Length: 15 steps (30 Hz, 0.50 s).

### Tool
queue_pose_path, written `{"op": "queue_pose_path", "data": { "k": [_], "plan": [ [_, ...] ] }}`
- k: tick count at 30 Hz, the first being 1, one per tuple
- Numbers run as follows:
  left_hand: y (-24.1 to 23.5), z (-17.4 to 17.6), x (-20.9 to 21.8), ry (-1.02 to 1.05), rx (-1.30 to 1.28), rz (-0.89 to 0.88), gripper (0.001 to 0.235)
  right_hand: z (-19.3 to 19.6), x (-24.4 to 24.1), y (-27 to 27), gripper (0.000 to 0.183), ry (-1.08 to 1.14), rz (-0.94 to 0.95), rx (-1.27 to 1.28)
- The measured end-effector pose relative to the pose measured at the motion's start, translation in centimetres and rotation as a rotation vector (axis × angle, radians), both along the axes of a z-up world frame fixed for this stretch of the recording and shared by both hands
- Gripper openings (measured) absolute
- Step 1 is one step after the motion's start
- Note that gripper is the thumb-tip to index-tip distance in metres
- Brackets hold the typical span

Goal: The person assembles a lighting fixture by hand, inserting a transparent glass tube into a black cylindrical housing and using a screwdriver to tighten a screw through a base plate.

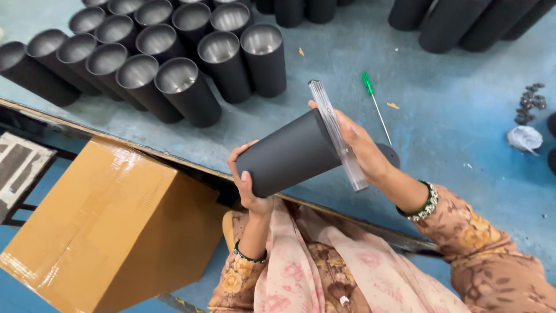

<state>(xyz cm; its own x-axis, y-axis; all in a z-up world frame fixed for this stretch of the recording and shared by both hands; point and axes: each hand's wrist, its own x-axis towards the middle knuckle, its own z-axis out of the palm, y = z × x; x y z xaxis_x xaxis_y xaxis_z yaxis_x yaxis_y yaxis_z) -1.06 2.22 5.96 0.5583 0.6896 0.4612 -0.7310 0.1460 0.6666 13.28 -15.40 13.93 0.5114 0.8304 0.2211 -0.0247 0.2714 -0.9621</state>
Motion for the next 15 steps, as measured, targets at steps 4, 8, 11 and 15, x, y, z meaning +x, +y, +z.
{"op": "queue_pose_path", "data": {
  "k": [4, 8, 11, 15],
  "plan": [
    [-0.7, -0.3, -0.9, 0.154, 0.277, 0.228, 0.06, -1.4, 1.5, 0.1, 0.072, 0.165, -0.019, -0.211],
    [-0.8, -0.2, -2.0, 0.201, 0.558, 0.338, 0.061, -2.3, 2.0, 0.4, 0.061, 0.23, -0.087, -0.277],
    [-0.8, 0.2, -2.8, 0.205, 0.694, 0.343, 0.061, -3.4, 1.7, 0.9, 0.049, 0.331, -0.135, -0.187],
    [-0.9, -0.1, -2.6, 0.209, 0.643, 0.295, 0.062, -4.5, 2.0, 0.9, 0.039, 0.47, -0.069, -0.097]
  ]
}}
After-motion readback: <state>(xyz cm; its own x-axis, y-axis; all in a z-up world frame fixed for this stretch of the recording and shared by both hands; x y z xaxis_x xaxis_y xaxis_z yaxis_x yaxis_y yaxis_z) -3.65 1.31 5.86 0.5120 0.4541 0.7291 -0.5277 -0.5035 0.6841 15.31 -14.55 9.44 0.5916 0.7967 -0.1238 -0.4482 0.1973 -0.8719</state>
